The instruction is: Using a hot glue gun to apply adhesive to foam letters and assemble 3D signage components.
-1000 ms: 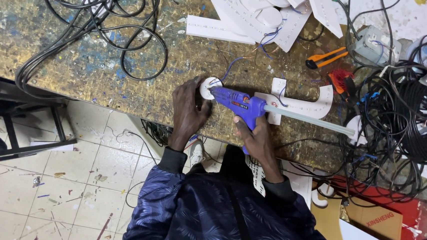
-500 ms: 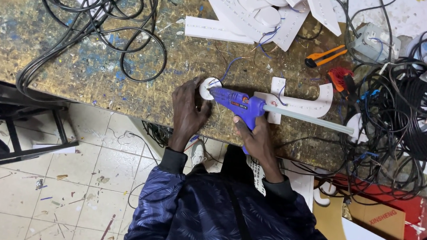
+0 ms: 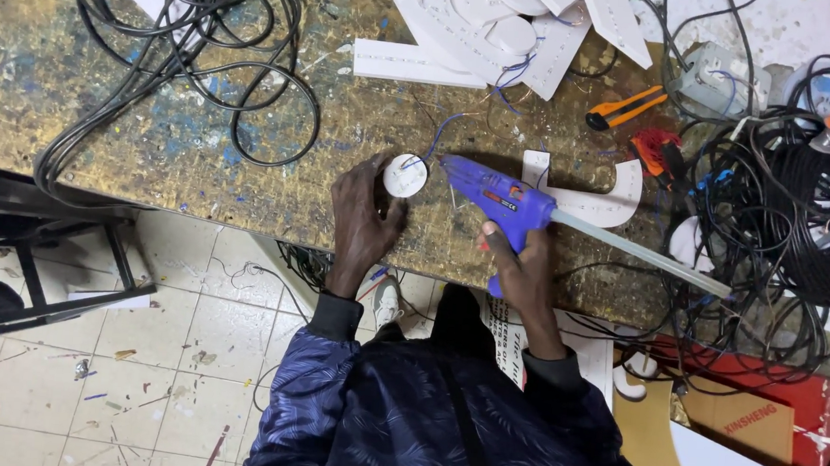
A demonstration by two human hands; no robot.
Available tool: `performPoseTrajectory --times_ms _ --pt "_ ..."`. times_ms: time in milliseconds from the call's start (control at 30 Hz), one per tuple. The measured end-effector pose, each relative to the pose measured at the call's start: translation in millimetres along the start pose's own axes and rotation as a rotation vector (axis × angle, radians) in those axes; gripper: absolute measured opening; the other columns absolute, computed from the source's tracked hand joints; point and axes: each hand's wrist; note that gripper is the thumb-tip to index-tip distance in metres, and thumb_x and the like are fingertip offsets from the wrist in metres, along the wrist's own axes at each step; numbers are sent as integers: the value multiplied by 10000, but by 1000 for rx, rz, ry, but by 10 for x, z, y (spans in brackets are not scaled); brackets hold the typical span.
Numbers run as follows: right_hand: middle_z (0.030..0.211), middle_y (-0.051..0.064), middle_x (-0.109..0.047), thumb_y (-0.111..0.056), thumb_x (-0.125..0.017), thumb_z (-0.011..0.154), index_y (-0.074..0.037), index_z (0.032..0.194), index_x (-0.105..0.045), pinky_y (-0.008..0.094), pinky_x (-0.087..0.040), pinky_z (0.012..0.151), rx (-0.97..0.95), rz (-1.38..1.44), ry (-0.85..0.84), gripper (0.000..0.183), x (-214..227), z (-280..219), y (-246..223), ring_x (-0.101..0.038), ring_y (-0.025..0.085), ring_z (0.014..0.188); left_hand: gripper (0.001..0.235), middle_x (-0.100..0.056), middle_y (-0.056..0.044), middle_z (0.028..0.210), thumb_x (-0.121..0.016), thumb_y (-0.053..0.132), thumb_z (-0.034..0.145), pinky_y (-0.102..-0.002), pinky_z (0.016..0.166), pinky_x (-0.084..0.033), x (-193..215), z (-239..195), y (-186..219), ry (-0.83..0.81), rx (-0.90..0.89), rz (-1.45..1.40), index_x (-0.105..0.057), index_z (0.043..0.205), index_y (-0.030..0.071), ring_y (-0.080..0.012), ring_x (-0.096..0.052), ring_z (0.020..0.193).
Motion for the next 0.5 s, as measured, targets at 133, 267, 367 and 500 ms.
performPoseTrajectory --times_ms 133,267,367,500 --pt "875 155 -824 -249 -746 1129 -36 1038 -777 419 -633 863 54 71 16 235 1 -32 -13 -809 249 848 760 -750 -144 1465 -885 193 874 -518 1283 -335 -42 -23 -92 2 -19 18 -627 1573 40 -351 -636 1438" --pt "831 135 -825 -256 -731 1121 -54 980 -799 412 -587 931 69 50 5 255 10 -103 -103 -774 230 816 789 -749 -132 1470 -907 234 882 -513 1276 -350 -74 -52 -169 -13 -24 6 -612 1588 43 -343 -635 1442" --pt "876 147 -835 -266 -734 1117 -45 1014 -796 409 -599 854 27 76 28 252 19 -133 66 -781 248 850 816 -752 -113 1469 -915 250 885 -503 1266 -373 -119 -81 -260 -7 -37 -20 -603 1614 59 -338 -638 1444" --pt "903 109 -837 -292 -715 1095 -60 1072 -786 337 -632 722 -70 111 80 243 97 -198 209 -763 198 871 813 -764 -145 1438 -932 247 873 -511 1240 -425 -86 -62 -194 28 -61 -40 -618 1596 45 -378 -665 1399"
Point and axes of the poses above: each hand's wrist, its own z-axis towards the middle knuckle, its own x-axis out of the back of the hand, y = z × x
